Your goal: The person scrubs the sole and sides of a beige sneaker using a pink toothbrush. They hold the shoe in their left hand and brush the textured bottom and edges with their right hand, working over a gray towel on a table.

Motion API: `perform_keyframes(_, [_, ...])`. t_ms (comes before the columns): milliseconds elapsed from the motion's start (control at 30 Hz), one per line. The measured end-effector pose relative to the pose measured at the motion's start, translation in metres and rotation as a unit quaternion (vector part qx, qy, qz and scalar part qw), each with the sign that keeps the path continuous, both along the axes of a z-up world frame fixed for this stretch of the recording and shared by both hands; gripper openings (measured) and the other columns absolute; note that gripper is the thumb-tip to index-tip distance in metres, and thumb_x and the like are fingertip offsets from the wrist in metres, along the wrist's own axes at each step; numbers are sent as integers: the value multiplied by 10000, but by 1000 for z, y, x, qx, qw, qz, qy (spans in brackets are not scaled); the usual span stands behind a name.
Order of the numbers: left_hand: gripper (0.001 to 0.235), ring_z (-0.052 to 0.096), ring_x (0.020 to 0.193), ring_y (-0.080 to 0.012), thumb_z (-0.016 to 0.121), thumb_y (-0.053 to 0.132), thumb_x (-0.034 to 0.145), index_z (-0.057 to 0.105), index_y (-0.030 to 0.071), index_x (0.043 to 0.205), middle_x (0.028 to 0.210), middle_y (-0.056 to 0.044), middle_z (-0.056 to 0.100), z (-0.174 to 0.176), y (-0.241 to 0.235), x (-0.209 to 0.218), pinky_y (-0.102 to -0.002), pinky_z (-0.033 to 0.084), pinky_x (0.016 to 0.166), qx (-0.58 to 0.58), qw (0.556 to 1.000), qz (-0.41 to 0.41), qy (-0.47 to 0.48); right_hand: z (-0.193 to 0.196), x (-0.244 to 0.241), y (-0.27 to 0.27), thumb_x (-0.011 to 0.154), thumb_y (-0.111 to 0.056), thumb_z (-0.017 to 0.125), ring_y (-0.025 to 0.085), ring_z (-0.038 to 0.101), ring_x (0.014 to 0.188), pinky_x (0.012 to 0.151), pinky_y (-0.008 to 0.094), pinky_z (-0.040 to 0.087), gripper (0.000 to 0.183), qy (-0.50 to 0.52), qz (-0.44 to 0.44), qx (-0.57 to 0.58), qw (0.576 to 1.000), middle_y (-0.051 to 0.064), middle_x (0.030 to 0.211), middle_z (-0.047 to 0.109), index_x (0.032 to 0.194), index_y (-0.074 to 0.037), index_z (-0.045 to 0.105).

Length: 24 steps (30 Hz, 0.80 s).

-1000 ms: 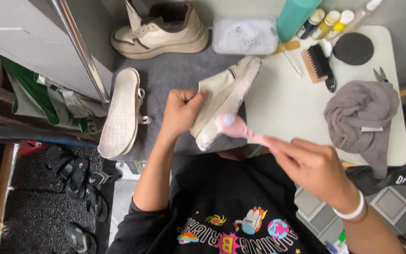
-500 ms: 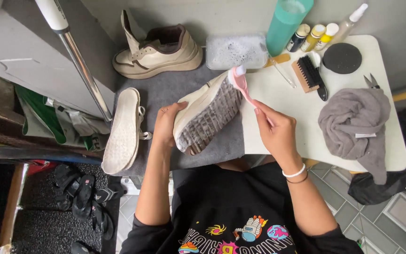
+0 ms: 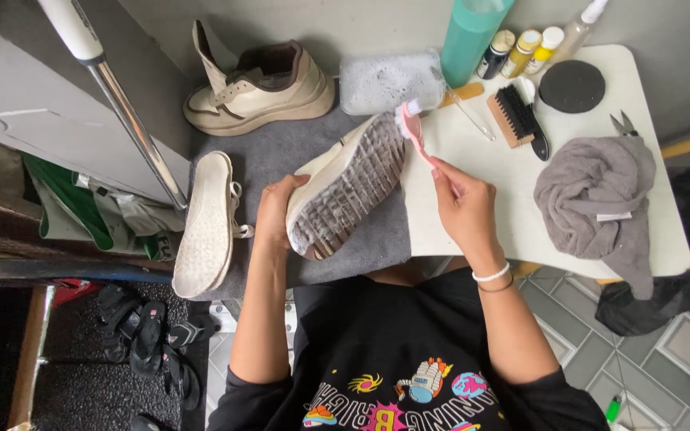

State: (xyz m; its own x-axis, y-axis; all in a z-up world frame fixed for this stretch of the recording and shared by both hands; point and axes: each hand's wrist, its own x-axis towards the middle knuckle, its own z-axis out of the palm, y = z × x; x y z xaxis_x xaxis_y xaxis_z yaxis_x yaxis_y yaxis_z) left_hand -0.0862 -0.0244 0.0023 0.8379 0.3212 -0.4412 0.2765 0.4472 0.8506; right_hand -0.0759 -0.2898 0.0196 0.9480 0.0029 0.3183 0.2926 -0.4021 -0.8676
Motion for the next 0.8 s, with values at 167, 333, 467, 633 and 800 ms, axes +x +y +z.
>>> perform_keyframes(167, [248,596,338,-203,805,198,728,684,27,596,475,-115,578,2,5,-8,-272,477,386,-14,1000,-18,-5,-4,-8,0,1039,-56,606,334,650,1137,912,432,570,257,28,2,4,1000,200,1149,724,1246,-101,751])
perform_keyframes(333, [267,619,359,-229,839,207,745,698,10,634,495,-130,603,-6,-1,-6,-298,499,382,-14,997,-66,-21,6,-7,-8,1050,-43,584,352,634,1151,921,447,558,263,32,-14,12,999,246,1156,707,1262,-74,737])
perform_keyframes(467, [226,623,364,-192,805,162,768,690,8,650,478,-107,582,-28,3,-3,-274,502,374,-9,993,-88,-81,-1,-7,-17,1058,-68,585,355,665,1107,896,443,562,262,64,-16,30,997,263,1156,704,1276,-70,730])
perform_keyframes(633, [258,587,327,-154,763,136,822,669,12,616,437,-81,548,-37,8,-5,-239,471,348,-1,984,-108,-143,0,-22,-16,1050,-106,606,188,617,1117,834,354,581,258,83,-4,66,994,178,1137,747,1268,-137,741])
perform_keyframes(800, [325,498,284,-96,743,135,843,623,49,553,386,-34,482,-64,19,-5,-207,403,313,58,969,-132,-200,6,-29,-20,1057,-122,600,146,602,1009,744,340,583,261,59,-12,67,996,205,1115,745,1276,-120,742])
